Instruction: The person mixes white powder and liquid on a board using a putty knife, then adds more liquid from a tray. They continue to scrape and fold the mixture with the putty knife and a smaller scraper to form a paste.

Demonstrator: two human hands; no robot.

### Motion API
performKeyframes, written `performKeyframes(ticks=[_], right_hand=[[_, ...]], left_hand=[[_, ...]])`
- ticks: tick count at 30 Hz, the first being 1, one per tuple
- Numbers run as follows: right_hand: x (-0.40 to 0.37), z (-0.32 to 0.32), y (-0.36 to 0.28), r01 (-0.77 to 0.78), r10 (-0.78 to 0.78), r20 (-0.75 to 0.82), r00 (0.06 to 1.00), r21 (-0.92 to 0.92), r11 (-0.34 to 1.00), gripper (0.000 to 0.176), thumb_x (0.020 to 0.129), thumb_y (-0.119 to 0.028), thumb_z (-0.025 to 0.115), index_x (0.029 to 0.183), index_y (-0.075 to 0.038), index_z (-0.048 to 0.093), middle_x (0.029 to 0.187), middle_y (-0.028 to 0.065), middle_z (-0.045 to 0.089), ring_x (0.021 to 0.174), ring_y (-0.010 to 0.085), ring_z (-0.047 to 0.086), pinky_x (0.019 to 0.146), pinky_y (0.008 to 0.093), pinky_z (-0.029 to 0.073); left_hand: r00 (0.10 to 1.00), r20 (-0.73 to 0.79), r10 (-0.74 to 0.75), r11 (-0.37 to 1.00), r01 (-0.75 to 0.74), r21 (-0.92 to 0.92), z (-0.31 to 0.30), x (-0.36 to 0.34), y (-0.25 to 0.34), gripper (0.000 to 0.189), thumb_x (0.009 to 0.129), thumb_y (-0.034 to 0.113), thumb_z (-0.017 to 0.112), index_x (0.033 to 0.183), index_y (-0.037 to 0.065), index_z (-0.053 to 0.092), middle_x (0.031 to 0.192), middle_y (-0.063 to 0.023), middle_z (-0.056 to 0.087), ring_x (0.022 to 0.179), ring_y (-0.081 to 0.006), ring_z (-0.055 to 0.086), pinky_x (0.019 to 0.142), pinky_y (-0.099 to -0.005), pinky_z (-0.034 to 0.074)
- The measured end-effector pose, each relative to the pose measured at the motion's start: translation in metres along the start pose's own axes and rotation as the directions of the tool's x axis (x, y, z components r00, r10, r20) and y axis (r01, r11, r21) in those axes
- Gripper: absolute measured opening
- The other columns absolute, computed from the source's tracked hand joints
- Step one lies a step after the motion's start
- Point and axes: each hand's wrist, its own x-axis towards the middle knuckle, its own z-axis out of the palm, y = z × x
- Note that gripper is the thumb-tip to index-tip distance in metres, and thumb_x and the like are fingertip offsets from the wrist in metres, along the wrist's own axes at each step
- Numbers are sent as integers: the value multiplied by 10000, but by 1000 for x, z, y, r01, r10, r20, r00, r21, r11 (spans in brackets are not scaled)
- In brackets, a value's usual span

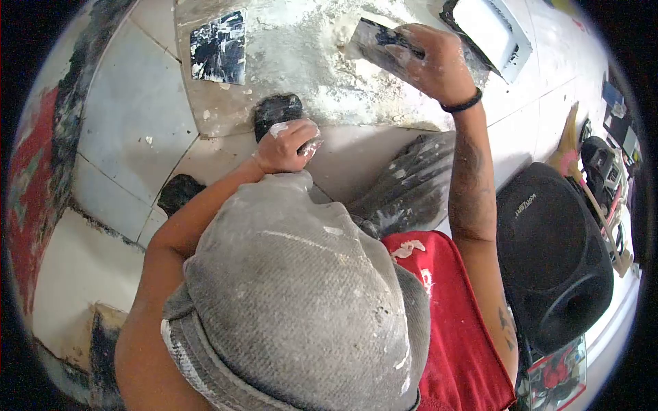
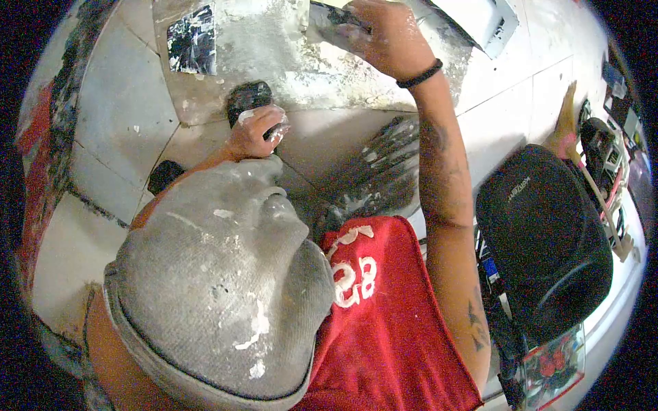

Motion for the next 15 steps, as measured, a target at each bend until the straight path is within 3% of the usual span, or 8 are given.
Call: performKeyframes(ticks=[1, 4, 5, 12, 13, 15], right_hand=[[1, -8, -3, 91, -91, 38, 995, 9, 996, 243, 757, -82, 665, 962, 41, 624, 842, 207, 622, 707, 344, 595, 653, 356, 490], [-3, -7, -1, 43, -46, 159, 986, 28, 999, 217, 765, -74, 656, 945, 45, 626, 823, 211, 616, 691, 341, 593, 641, 367, 484], [-5, 0, 4, 91, -101, 166, 981, 63, 994, 217, 762, -78, 660, 940, 42, 626, 826, 208, 616, 700, 341, 593, 641, 369, 484], [4, 23, 13, 111, -107, 99, 989, -38, 993, 241, 741, -6, 629, 975, 45, 606, 897, 206, 623, 815, 374, 603, 721, 395, 501], [7, 18, 10, 58, -49, 147, 988, -55, 997, 246, 739, 0, 622, 982, 39, 612, 922, 208, 626, 835, 372, 604, 736, 400, 500], [4, 12, 11, 102, -99, 92, 991, -33, 994, 260, 734, 4, 621, 992, 35, 615, 934, 209, 627, 837, 366, 609, 735, 388, 504]], left_hand=[[1000, 0, 10, 1000, -10, 2, 0, 0, -1, 298, 680, 82, 695, 956, 43, 591, 960, -125, 611, 885, -307, 616, 734, -354, 515], [1000, -12, 27, 1000, -27, 9, 0, 0, 0, 288, 683, 80, 693, 950, 42, 591, 955, -126, 611, 884, -306, 616, 732, -354, 514], [999, -17, 30, 999, -30, 11, 0, 1, 0, 284, 684, 78, 692, 948, 41, 592, 952, -126, 610, 883, -305, 616, 731, -354, 514], [999, -23, 31, 999, -31, -7, -4, 5, 3, 251, 693, 72, 690, 921, 43, 588, 913, -117, 614, 842, -298, 624, 708, -355, 513], [999, -27, 36, 999, -36, -6, -4, 6, 4, 247, 694, 73, 691, 917, 43, 588, 907, -115, 615, 836, -296, 625, 706, -354, 514], [999, -25, 35, 999, -35, -1, -5, 6, 5, 240, 696, 75, 692, 910, 43, 588, 899, -115, 618, 831, -294, 627, 702, -352, 514]])
